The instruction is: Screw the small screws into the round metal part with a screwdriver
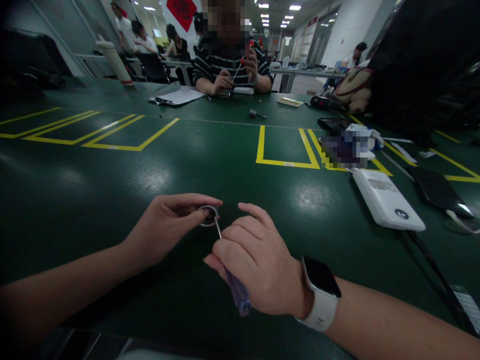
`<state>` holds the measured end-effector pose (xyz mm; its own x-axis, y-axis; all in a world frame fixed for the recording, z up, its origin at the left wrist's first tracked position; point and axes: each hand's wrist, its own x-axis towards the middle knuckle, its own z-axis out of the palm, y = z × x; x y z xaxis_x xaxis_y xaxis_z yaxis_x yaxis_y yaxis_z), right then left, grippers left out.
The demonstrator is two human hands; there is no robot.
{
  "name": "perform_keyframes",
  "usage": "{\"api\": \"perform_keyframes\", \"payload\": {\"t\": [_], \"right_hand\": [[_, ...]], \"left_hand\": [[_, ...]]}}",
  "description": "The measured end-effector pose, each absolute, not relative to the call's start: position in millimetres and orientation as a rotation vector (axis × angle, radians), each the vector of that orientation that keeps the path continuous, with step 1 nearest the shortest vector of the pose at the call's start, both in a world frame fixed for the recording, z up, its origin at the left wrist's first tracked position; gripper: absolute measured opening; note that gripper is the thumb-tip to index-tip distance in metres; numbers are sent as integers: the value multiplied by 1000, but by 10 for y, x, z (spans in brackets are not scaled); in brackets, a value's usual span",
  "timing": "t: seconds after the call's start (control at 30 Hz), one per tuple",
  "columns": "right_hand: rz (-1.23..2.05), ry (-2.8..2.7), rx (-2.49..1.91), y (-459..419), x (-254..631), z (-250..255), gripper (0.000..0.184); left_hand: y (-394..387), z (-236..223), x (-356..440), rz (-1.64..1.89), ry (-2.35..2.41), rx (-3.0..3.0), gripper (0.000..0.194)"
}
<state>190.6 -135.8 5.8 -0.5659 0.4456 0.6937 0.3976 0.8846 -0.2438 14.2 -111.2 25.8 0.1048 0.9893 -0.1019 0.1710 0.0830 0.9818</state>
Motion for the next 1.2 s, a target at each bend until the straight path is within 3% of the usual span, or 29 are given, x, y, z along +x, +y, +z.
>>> {"api": "perform_keyframes", "payload": {"t": [0.1,0.3,0.57,0.8,0.93,1.07,1.2], "right_hand": [[341,-2077,-650,-1344,1918,45,8],[1241,-1315,-903,-1193,1934,-8,25],[1445,-1312,-918,-1149,1969,-46,26],[1293,-1536,-987,-1195,1975,-53,26],[870,-1832,-946,-1304,1950,47,26],[413,-2192,-746,-1397,1927,76,14],[168,-2228,-639,-1408,1932,59,11]], "left_hand": [[-1087,239,130,982,1263,1274,16],[-989,178,54,1072,1132,1106,31],[-977,220,42,1055,1036,927,34],[-965,206,45,1038,938,835,24],[-983,219,61,1051,940,812,23],[-999,212,69,1046,1021,835,30],[-1004,194,80,1036,1033,877,35]]}}
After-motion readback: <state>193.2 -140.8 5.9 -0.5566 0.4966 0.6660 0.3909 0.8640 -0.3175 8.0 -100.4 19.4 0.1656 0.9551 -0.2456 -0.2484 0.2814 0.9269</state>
